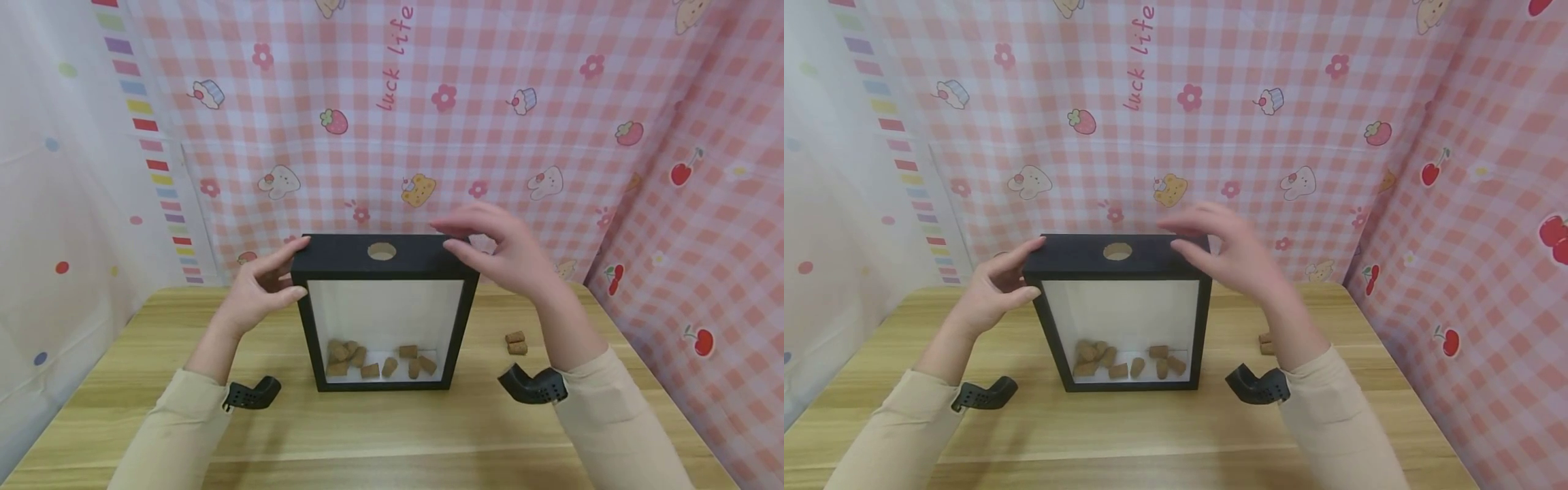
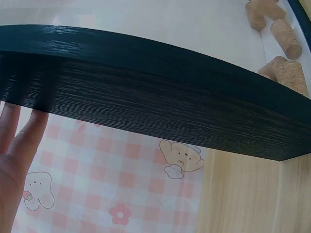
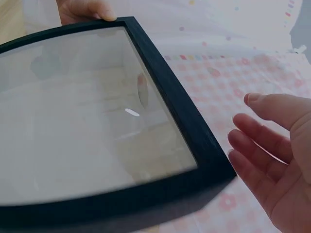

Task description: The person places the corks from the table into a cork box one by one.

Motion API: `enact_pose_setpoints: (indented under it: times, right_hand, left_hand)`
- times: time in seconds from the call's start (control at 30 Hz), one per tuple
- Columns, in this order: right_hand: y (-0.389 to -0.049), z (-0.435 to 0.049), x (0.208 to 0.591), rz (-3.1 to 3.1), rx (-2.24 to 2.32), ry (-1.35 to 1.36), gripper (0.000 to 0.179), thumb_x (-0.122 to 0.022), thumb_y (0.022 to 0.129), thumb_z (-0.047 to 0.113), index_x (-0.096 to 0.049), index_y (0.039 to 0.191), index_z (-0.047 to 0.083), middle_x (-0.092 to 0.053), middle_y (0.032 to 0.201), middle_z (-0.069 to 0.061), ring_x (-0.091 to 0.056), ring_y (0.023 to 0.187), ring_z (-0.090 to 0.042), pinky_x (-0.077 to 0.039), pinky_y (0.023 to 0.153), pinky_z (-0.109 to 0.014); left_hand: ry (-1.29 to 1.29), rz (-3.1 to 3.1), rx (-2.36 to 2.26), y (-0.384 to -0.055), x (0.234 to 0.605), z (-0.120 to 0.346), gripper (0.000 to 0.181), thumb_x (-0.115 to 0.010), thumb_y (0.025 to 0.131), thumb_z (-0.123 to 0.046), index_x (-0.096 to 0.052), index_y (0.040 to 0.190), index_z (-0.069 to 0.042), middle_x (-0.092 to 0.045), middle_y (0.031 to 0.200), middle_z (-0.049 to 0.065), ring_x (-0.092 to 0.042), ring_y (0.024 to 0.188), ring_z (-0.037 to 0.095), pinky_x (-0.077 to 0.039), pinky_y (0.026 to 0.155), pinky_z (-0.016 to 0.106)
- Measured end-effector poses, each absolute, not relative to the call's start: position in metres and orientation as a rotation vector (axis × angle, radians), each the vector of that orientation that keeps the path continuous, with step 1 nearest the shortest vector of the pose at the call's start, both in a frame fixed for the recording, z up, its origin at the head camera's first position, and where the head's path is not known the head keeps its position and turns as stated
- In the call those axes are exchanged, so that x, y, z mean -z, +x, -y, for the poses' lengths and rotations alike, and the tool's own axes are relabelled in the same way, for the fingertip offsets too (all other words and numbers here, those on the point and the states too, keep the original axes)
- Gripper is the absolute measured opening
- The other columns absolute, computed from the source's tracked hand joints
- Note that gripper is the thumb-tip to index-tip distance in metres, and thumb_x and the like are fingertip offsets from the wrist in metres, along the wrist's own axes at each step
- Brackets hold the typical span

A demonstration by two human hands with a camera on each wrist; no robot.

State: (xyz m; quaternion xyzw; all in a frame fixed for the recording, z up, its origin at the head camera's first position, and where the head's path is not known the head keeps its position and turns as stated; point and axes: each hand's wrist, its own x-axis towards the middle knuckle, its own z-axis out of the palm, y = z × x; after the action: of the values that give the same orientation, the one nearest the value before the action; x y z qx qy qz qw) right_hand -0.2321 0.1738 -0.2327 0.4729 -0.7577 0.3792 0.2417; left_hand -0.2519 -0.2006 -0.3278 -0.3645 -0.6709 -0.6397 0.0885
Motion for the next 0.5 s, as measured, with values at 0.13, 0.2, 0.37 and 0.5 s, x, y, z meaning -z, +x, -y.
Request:
enact_pose_setpoints:
  times: [0.13,0.2,0.37,0.5]
  right_hand:
    - [-0.224,-0.192,0.238,2.059,-1.057,1.265,0.037,-0.070,0.082,-0.015,-0.071,0.117,-0.002,-0.070,0.110,-0.009,-0.062,0.105,-0.014,-0.049,0.092,-0.026]
    - [-0.221,-0.201,0.242,2.047,-1.067,1.264,0.037,-0.070,0.082,-0.015,-0.070,0.117,-0.004,-0.070,0.110,-0.009,-0.063,0.105,-0.013,-0.049,0.092,-0.025]
    - [-0.213,-0.224,0.257,2.051,-1.107,1.224,0.042,-0.071,0.080,-0.018,-0.068,0.120,-0.006,-0.070,0.112,-0.010,-0.063,0.105,-0.012,-0.049,0.092,-0.024]
    - [-0.209,-0.241,0.271,2.092,-1.143,1.150,0.046,-0.069,0.080,-0.019,-0.065,0.124,-0.006,-0.069,0.117,-0.001,-0.064,0.108,-0.009,-0.048,0.094,-0.022]
  left_hand:
    - [-1.079,2.003,1.900,-0.252,0.328,0.201,0.068,-0.065,0.084,0.017,-0.049,0.146,-0.004,-0.057,0.140,-0.001,-0.055,0.126,0.014,-0.049,0.095,0.027]
    - [-1.079,2.003,1.902,-0.251,0.328,0.201,0.068,-0.065,0.084,0.017,-0.049,0.146,-0.004,-0.057,0.139,-0.001,-0.055,0.126,0.014,-0.049,0.095,0.027]
    - [-1.085,2.003,1.901,-0.251,0.328,0.201,0.068,-0.065,0.085,0.017,-0.048,0.147,-0.004,-0.058,0.139,-0.001,-0.055,0.125,0.014,-0.050,0.094,0.027]
    - [-1.084,2.002,1.902,-0.251,0.328,0.201,0.068,-0.065,0.085,0.017,-0.048,0.147,-0.005,-0.058,0.138,-0.001,-0.056,0.124,0.014,-0.050,0.093,0.027]
